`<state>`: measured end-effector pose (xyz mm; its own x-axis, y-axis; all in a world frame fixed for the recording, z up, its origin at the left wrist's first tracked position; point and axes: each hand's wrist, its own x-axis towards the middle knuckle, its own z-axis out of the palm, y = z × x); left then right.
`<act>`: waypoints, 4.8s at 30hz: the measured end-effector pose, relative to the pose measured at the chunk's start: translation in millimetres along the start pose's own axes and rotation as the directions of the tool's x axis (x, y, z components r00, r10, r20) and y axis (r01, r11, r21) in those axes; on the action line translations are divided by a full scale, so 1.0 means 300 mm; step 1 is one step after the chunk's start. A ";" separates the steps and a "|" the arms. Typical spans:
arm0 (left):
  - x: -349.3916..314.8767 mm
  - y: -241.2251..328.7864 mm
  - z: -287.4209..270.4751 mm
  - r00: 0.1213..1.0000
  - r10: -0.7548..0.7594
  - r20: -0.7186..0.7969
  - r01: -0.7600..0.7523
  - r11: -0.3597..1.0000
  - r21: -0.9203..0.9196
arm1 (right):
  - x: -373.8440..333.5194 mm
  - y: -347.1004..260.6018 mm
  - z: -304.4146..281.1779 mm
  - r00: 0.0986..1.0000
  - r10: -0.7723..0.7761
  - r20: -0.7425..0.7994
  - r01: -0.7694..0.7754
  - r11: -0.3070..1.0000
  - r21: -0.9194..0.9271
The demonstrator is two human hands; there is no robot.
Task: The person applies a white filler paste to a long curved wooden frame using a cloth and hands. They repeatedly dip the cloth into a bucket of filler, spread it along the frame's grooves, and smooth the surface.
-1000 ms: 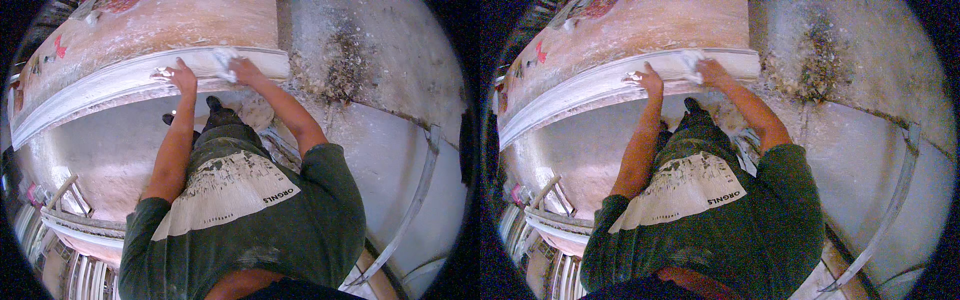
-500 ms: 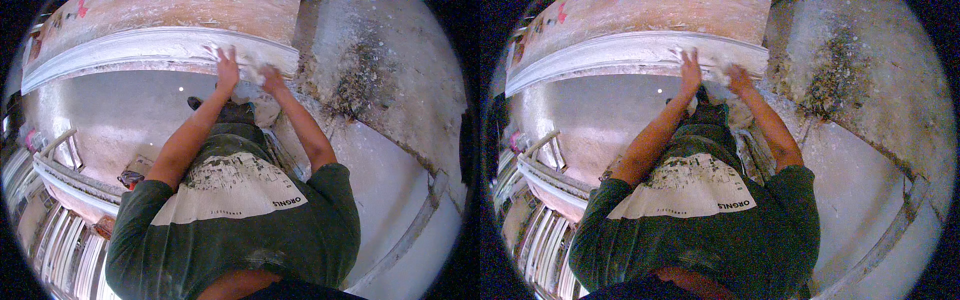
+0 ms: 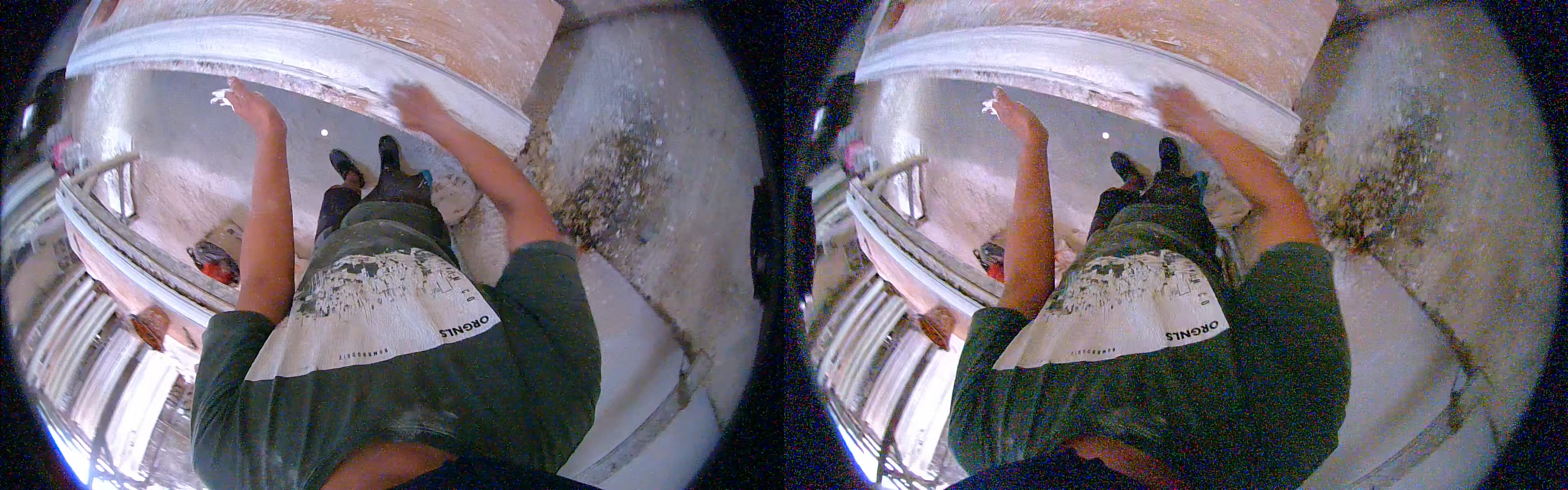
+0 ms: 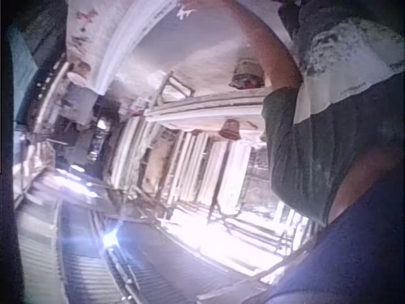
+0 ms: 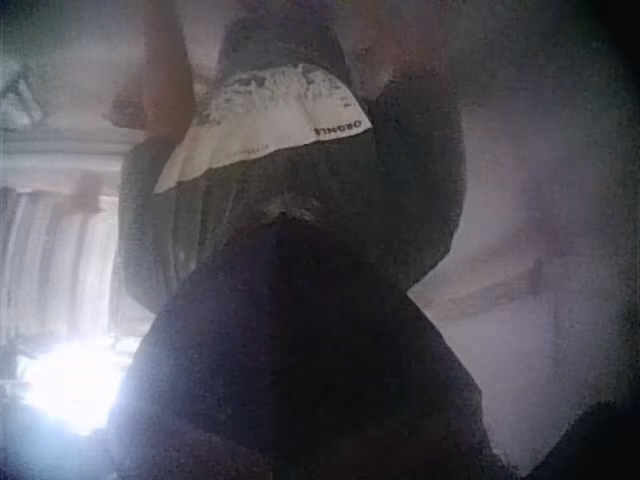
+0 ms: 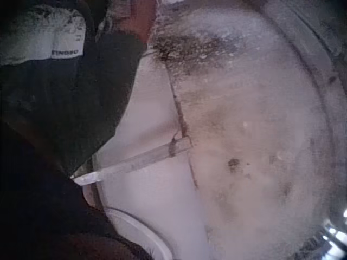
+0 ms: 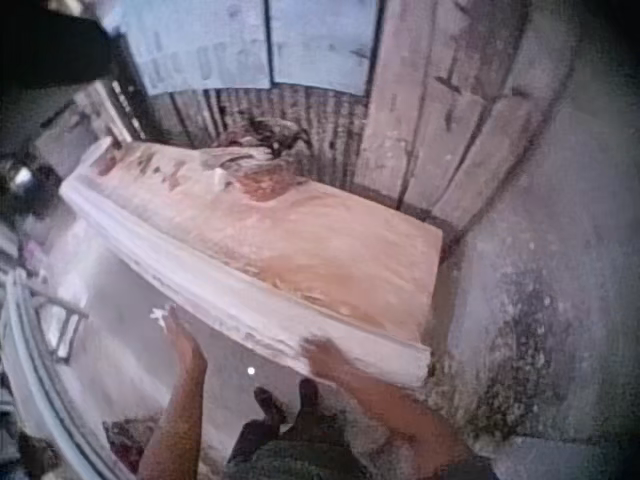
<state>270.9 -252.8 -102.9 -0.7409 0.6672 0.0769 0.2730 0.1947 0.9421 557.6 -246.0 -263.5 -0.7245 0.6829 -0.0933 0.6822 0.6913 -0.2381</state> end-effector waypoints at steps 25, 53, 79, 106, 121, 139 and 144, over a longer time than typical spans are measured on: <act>-0.126 0.019 0.062 0.817 -0.379 0.434 0.500 0.840 -0.208 | 0.347 0.036 -0.163 0.864 -0.422 0.275 0.470 0.872 -0.136; 0.374 0.078 0.051 0.615 -0.332 0.715 0.642 0.737 -0.210 | 0.501 -0.177 -0.159 0.979 0.163 -0.123 -0.136 0.969 0.207; 2.281 -0.311 -0.599 0.719 -0.197 0.666 0.644 0.549 -0.533 | 2.908 -0.810 -0.113 0.774 0.504 -0.382 0.017 0.587 0.810; 4.233 -0.655 -1.122 0.702 -0.084 0.707 0.653 0.470 -0.593 | 4.552 -1.545 -0.603 0.865 0.386 -0.319 0.046 0.573 0.818; 4.722 -0.641 -1.176 0.457 -0.080 0.886 0.841 0.363 -0.401 | 4.736 -1.618 -0.617 0.706 0.471 -0.529 -0.044 0.774 0.631; 4.794 -0.560 -0.981 0.389 -0.116 0.914 0.796 0.542 -0.270 | 4.715 -1.610 -0.590 0.736 0.610 -0.294 -0.434 0.758 0.487; 4.783 -0.565 -1.029 0.450 -0.147 0.881 0.788 0.530 -0.314 | 4.775 -1.678 -0.903 0.802 0.496 -0.334 -0.121 0.682 0.721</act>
<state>-1028.0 449.8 -51.5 0.1674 0.9049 -0.3914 -0.6312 0.4033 0.6625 -797.2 448.1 -15.3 -0.2099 0.9690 0.1303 0.4827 0.2186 -0.8480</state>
